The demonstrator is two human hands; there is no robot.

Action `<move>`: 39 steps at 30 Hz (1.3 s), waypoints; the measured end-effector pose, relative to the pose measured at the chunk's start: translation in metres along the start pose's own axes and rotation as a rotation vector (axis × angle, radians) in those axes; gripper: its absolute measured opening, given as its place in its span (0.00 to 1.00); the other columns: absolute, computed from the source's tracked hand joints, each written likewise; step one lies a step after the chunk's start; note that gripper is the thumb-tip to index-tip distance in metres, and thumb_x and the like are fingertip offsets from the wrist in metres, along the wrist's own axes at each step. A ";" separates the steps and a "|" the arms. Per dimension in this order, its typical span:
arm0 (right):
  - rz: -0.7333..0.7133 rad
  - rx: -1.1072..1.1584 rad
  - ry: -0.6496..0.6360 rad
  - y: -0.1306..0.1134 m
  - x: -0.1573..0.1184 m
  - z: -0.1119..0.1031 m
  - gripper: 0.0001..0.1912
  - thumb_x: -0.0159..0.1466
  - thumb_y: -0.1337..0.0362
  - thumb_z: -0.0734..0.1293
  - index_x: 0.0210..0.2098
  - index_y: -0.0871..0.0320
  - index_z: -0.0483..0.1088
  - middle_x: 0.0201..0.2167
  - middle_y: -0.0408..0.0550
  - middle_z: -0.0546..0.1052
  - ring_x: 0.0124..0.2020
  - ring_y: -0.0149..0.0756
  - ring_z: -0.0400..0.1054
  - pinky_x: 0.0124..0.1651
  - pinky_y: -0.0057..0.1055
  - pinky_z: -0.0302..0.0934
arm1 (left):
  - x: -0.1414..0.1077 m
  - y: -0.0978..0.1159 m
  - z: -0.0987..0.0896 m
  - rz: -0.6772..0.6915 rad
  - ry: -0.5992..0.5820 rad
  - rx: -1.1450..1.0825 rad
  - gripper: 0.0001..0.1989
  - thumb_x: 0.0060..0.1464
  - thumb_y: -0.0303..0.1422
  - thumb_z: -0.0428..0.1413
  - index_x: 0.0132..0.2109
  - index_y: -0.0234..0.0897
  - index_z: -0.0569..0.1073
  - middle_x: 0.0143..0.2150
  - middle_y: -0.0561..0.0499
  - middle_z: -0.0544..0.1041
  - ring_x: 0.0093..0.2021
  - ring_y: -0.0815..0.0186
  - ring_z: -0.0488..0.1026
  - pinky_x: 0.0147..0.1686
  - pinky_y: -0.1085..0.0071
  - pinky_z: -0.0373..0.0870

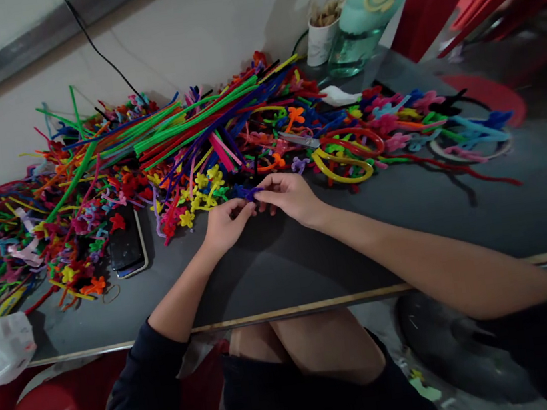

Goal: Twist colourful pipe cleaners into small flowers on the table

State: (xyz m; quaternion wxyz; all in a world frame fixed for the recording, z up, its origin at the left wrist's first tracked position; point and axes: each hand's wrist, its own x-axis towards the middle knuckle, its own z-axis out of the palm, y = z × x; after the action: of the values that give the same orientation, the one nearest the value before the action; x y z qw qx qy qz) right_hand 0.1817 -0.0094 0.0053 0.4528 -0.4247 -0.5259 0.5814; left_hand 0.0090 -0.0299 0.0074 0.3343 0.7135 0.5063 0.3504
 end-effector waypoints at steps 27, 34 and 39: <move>0.036 0.015 0.020 0.004 0.007 -0.004 0.12 0.51 0.59 0.71 0.32 0.57 0.69 0.23 0.42 0.74 0.21 0.31 0.70 0.19 0.27 0.60 | -0.003 0.004 0.001 0.104 0.017 0.178 0.11 0.60 0.36 0.52 0.35 0.36 0.75 0.27 0.53 0.76 0.25 0.72 0.68 0.26 0.74 0.62; 0.008 -0.039 0.001 0.005 0.006 -0.004 0.12 0.51 0.59 0.71 0.33 0.57 0.70 0.23 0.43 0.73 0.18 0.28 0.66 0.16 0.25 0.54 | -0.002 0.003 -0.001 0.073 0.205 0.167 0.09 0.61 0.34 0.51 0.40 0.36 0.75 0.31 0.51 0.78 0.28 0.71 0.71 0.27 0.75 0.65; -0.069 -0.171 -0.021 0.007 0.002 -0.003 0.11 0.54 0.58 0.70 0.34 0.58 0.71 0.25 0.45 0.75 0.22 0.29 0.67 0.22 0.27 0.59 | -0.001 0.004 -0.001 0.053 0.212 0.098 0.10 0.59 0.38 0.55 0.37 0.36 0.76 0.30 0.52 0.78 0.27 0.72 0.70 0.26 0.75 0.65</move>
State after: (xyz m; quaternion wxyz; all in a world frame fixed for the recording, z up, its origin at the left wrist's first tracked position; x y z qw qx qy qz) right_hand 0.1834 -0.0070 -0.0020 0.4291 -0.4371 -0.5926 0.5230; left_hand 0.0097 -0.0323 0.0111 0.2341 0.7009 0.5364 0.4077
